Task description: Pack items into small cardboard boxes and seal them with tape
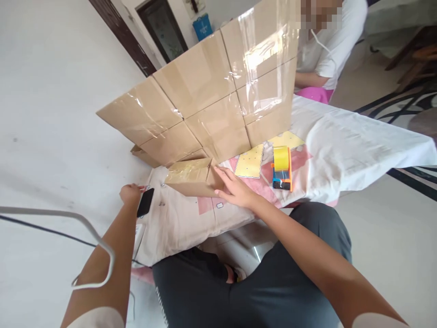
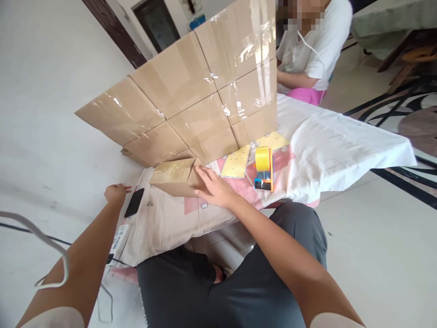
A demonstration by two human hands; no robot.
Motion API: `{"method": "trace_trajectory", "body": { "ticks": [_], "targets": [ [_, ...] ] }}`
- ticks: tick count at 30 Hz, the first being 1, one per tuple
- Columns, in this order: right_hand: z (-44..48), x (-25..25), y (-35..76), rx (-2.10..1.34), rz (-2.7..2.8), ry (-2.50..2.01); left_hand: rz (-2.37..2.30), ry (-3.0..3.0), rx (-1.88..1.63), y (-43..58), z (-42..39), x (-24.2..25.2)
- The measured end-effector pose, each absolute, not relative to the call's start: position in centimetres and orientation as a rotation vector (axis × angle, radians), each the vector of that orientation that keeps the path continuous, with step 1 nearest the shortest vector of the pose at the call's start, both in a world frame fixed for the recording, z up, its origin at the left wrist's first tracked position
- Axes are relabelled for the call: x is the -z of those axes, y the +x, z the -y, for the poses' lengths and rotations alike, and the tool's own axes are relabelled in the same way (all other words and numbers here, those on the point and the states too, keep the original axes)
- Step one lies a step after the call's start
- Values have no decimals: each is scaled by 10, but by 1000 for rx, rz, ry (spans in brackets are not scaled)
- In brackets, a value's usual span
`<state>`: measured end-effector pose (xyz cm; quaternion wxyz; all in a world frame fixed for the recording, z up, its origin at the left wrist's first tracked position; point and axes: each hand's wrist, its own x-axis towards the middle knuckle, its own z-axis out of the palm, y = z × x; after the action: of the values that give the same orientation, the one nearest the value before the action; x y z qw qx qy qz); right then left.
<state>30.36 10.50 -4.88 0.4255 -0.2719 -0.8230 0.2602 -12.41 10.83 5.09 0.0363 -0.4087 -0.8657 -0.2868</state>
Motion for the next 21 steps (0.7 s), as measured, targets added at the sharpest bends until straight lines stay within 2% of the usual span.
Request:
{"method": "trace_trajectory", "body": {
  "ticks": [5,13,17,21],
  "targets": [
    [-103,49,305,-654,2043,-691,2711,-1043,1296,-88,-103,-51],
    [-91,49,301,-524,1957,-582,1966,-928,2131,27,-73,-56],
    [-78,39,305,-519,1873,-534,1828,-1260,2292,109,-38,-28],
    [-68,33,313,-510,1830,-491,1903,-1928,2185,158,-16,-3]
  ]
}}
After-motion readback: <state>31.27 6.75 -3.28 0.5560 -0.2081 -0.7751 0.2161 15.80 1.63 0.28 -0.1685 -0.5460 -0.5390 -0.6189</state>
